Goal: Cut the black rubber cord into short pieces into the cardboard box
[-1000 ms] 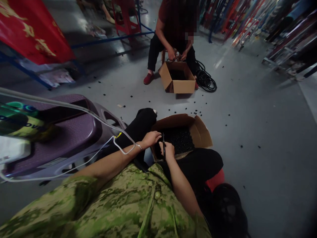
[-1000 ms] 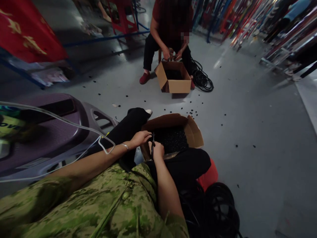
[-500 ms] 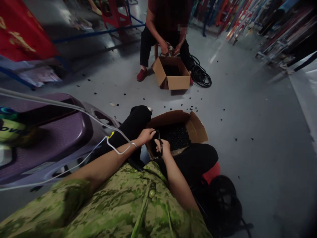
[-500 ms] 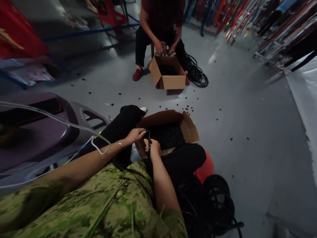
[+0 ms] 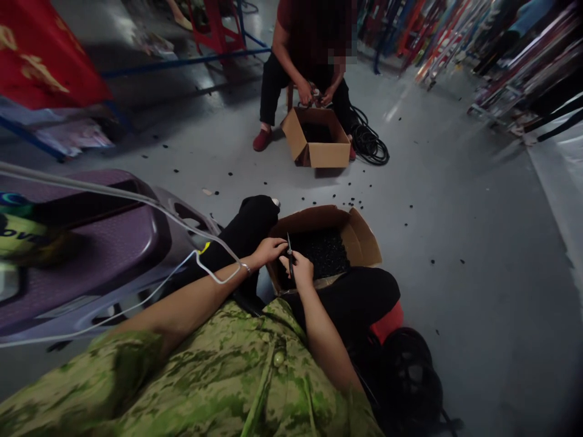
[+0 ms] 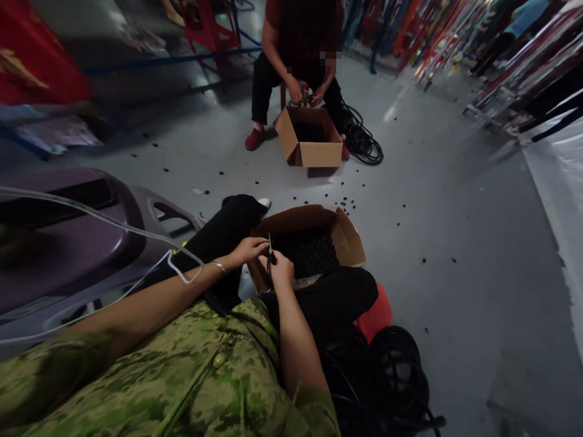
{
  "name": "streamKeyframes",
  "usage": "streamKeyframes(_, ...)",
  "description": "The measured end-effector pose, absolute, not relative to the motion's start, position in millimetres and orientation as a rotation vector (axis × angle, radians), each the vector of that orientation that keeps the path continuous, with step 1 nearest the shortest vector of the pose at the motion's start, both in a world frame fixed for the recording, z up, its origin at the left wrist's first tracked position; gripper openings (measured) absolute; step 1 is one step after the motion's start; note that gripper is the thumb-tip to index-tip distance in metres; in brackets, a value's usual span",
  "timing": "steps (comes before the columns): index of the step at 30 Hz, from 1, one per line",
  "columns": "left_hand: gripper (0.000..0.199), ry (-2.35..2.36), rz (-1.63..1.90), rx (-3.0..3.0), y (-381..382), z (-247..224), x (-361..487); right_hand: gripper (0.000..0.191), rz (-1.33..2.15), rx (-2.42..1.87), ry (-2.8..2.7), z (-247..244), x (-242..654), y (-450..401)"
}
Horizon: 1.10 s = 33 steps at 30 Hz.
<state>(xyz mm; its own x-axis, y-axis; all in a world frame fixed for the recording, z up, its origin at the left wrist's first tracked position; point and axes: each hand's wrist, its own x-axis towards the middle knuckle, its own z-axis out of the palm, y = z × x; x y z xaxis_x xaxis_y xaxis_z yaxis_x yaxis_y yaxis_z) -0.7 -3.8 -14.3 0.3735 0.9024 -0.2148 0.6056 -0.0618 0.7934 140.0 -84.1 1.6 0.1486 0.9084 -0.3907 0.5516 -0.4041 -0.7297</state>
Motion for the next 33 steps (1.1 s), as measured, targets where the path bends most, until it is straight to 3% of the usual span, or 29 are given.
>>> streamKeyframes(11,0.024,1.197,0.425,1.292,-7.6,-7.7,3.2,0.038,0.786,-2.329,-1.900,29.5,136.0,-87.6)
streamKeyframes(16,0.036,1.242,0.438,1.236,-8.5,-7.6,4.8,0.036,0.707,-2.344,-1.983,26.2,135.1,-88.7)
streamKeyframes(22,0.039,1.340,0.574,1.147,-9.8,-4.5,7.5,0.049,0.599,-2.276,-1.994,23.2,133.4,-90.2)
streamKeyframes(33,0.035,1.370,0.668,1.025,-4.5,-7.3,5.5,0.034,0.512,-2.290,-1.948,22.3,136.0,-88.1)
